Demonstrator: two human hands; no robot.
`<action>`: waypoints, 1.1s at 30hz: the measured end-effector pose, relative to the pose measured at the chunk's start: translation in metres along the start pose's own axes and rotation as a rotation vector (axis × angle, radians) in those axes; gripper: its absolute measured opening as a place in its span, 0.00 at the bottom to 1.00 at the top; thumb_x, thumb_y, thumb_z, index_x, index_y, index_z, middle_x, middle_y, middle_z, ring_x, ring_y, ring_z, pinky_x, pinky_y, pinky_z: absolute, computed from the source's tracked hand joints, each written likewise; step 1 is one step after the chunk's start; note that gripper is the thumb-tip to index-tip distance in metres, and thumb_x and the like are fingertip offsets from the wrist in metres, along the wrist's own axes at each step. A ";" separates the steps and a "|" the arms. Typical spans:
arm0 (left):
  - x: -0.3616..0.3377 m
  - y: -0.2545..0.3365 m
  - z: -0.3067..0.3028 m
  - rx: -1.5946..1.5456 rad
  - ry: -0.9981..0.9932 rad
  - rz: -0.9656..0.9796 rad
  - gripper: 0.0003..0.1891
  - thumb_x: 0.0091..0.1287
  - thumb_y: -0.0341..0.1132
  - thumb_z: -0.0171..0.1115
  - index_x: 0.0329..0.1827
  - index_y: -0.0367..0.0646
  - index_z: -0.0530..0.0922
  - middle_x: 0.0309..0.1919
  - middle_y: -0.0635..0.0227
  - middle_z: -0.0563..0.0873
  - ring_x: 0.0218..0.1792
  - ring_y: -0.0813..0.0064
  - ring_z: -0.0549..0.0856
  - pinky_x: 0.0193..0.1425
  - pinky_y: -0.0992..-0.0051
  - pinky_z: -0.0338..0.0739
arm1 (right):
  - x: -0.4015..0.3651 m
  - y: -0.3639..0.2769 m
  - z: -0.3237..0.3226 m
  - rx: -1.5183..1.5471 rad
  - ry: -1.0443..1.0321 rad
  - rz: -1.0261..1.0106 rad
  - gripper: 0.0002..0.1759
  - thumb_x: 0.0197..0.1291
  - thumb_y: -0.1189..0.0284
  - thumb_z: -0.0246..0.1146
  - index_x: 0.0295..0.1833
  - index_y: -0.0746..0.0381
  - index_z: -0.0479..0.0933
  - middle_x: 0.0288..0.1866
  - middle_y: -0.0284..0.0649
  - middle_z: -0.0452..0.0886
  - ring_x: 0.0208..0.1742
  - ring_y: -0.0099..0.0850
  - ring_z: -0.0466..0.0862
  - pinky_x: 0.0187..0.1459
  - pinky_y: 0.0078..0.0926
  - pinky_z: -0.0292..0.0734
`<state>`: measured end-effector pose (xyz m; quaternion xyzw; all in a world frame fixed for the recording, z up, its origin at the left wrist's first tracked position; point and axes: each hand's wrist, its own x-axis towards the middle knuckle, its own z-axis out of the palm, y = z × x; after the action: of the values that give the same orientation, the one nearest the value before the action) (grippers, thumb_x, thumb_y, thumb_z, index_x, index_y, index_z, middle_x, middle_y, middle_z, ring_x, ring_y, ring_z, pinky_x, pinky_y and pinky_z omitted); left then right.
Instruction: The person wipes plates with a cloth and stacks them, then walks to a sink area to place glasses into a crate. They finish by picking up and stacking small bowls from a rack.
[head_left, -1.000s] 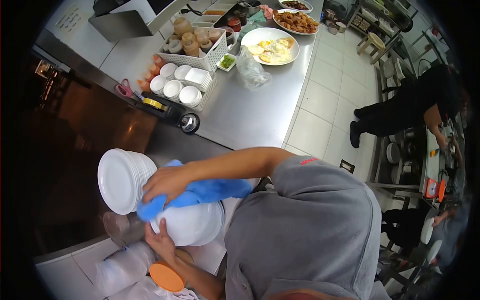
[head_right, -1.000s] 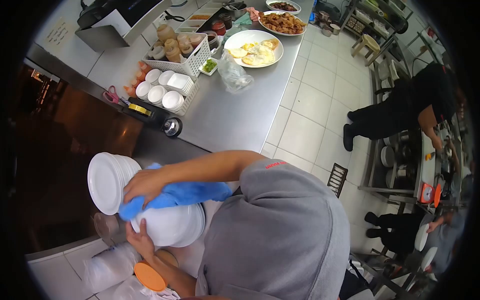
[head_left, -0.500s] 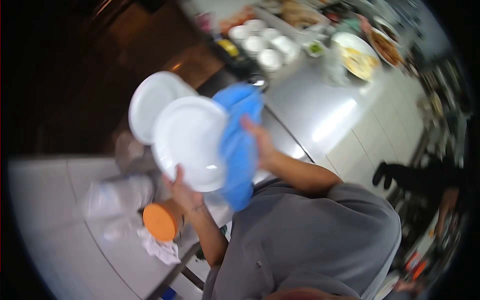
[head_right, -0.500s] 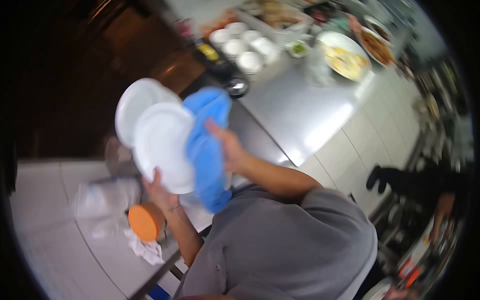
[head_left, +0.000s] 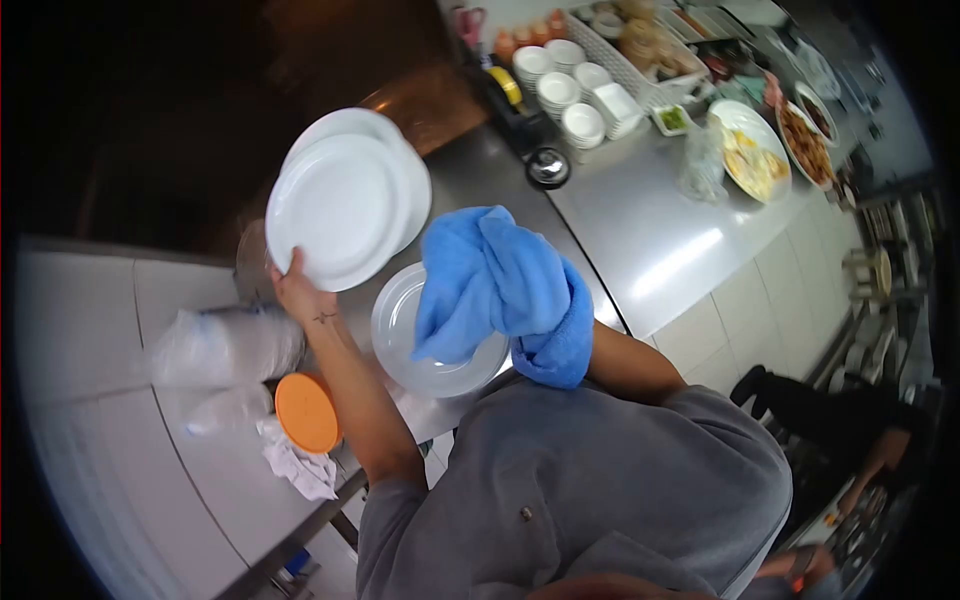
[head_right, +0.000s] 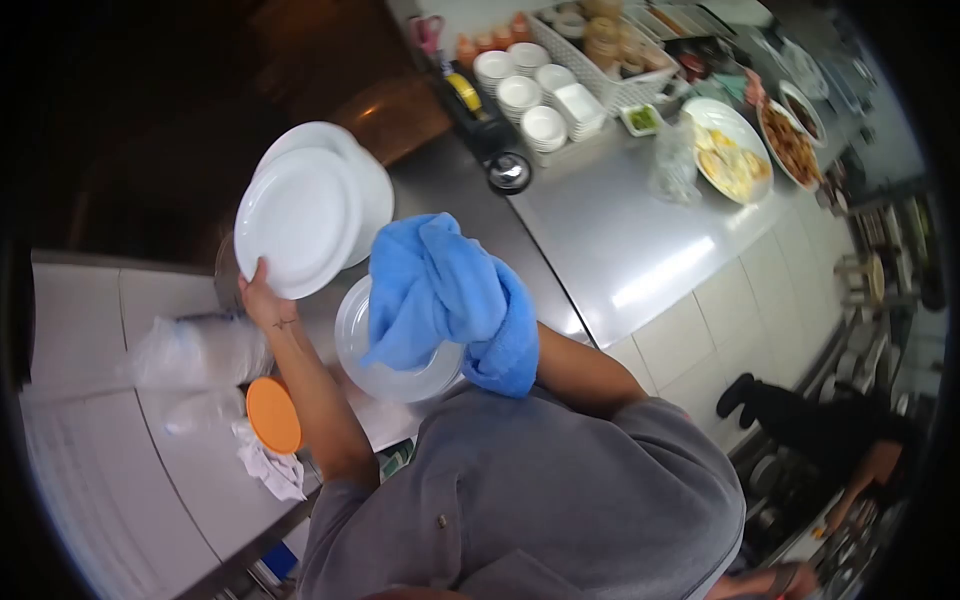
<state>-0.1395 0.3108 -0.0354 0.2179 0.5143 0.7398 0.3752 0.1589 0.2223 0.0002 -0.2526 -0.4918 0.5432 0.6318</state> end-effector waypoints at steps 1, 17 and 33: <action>0.010 -0.006 0.001 0.010 0.017 0.038 0.20 0.62 0.20 0.60 0.58 0.36 0.73 0.52 0.55 0.81 0.48 0.60 0.82 0.54 0.57 0.80 | 0.006 -0.010 0.000 0.433 0.009 0.127 0.16 0.70 0.63 0.56 0.42 0.68 0.78 0.37 0.37 0.79 0.38 0.24 0.78 0.40 0.22 0.75; 0.072 -0.071 -0.034 0.535 -0.195 0.184 0.22 0.76 0.43 0.43 0.64 0.35 0.66 0.59 0.54 0.75 0.61 0.60 0.73 0.69 0.59 0.62 | -0.041 0.026 -0.037 0.541 0.193 0.902 0.21 0.66 0.56 0.61 0.50 0.65 0.76 0.44 0.37 0.81 0.43 0.25 0.80 0.45 0.27 0.77; -0.121 -0.066 -0.079 1.417 -0.003 0.084 0.16 0.55 0.38 0.70 0.45 0.40 0.82 0.44 0.52 0.82 0.47 0.51 0.83 0.49 0.59 0.80 | -0.017 0.148 0.006 -1.489 -1.050 -0.367 0.42 0.60 0.45 0.58 0.71 0.63 0.64 0.73 0.60 0.58 0.75 0.51 0.56 0.74 0.54 0.41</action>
<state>-0.0985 0.1819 -0.1188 0.4303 0.8623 0.2409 0.1149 0.0905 0.2469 -0.1294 -0.2330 -0.9690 0.0238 0.0791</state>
